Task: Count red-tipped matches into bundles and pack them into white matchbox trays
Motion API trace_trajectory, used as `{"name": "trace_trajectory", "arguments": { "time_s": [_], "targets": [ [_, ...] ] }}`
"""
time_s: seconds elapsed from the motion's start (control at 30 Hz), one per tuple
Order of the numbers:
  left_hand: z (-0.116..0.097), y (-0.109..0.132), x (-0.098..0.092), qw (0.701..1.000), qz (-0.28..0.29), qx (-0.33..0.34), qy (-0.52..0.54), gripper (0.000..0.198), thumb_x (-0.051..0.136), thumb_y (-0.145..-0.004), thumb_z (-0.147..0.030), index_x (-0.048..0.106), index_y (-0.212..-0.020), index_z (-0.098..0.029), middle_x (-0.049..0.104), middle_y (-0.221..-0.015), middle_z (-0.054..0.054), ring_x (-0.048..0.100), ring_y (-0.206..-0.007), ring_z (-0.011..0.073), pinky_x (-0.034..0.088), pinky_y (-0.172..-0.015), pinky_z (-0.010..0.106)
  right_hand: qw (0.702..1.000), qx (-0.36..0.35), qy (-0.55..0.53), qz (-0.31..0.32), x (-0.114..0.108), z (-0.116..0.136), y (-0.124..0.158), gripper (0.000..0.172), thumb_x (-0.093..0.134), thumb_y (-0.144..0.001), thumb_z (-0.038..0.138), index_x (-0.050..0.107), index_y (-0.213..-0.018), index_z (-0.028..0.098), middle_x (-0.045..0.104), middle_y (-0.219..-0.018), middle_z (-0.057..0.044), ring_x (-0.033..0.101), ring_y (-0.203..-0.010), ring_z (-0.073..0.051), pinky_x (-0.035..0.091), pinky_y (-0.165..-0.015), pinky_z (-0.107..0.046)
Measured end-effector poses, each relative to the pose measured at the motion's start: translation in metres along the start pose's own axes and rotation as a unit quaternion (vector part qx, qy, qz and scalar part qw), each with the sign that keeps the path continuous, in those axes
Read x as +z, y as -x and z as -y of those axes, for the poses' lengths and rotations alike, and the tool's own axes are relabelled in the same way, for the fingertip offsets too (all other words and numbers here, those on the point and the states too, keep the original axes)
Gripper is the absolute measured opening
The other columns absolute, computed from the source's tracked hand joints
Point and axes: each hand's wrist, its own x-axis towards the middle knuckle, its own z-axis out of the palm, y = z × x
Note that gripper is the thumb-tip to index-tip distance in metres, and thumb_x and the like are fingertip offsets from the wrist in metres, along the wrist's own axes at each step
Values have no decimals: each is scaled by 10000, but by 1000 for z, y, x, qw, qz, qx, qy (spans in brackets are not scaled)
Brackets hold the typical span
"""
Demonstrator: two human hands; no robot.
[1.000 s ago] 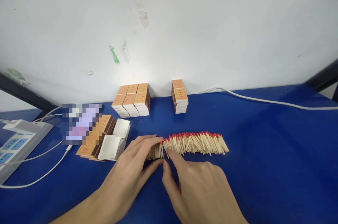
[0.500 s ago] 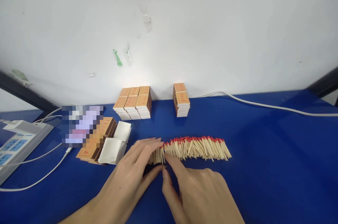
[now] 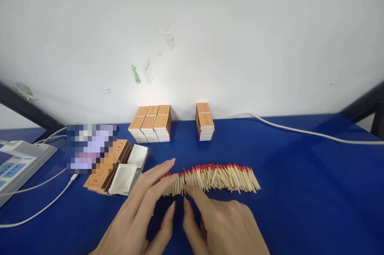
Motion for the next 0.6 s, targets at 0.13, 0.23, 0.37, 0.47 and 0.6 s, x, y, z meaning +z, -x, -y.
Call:
{"name": "trace_trajectory", "arguments": {
  "time_s": [0.13,0.23,0.37,0.47,0.6],
  "targets": [
    [-2,0,3,999,-29,21,-3,531,539,-1032,-17,555,-1558,-81,542,-1669,203,501,-1594,287,558,-1240,404,998,20,-59,11,-2,2,1,280,527,-1148,290,744,-1323,268,727,-644,59,683,-454,-145,491,-461,-227],
    [-1,3,6,999,-37,33,11,517,536,-1012,-5,588,-1518,-99,572,-1649,190,513,-1587,290,576,-1225,411,995,25,-99,2,-2,5,-1,288,521,-1152,278,745,-1333,266,728,-664,58,662,-466,-132,486,-464,-219],
    [0,4,8,997,-54,58,25,518,544,-968,38,628,-1459,-102,621,-1600,191,541,-1566,304,590,-1221,442,992,42,-121,-12,-5,8,-5,327,481,-1154,314,796,-1210,251,722,-638,24,656,-469,-157,523,-486,-235],
    [1,3,6,994,-67,76,32,494,552,-951,50,654,-1409,-104,654,-1560,198,578,-1535,310,615,-1194,447,993,44,-113,-5,-11,10,-8,346,479,-1145,324,803,-1240,248,714,-611,19,661,-466,-168,556,-507,-237],
    [0,4,4,993,-67,81,45,438,557,-959,43,662,-1353,-117,689,-1509,205,616,-1496,308,643,-1156,444,993,43,-105,-10,-14,11,-11,336,495,-1135,316,807,-1251,266,736,-644,21,678,-486,-161,568,-529,-223]
  ]
}}
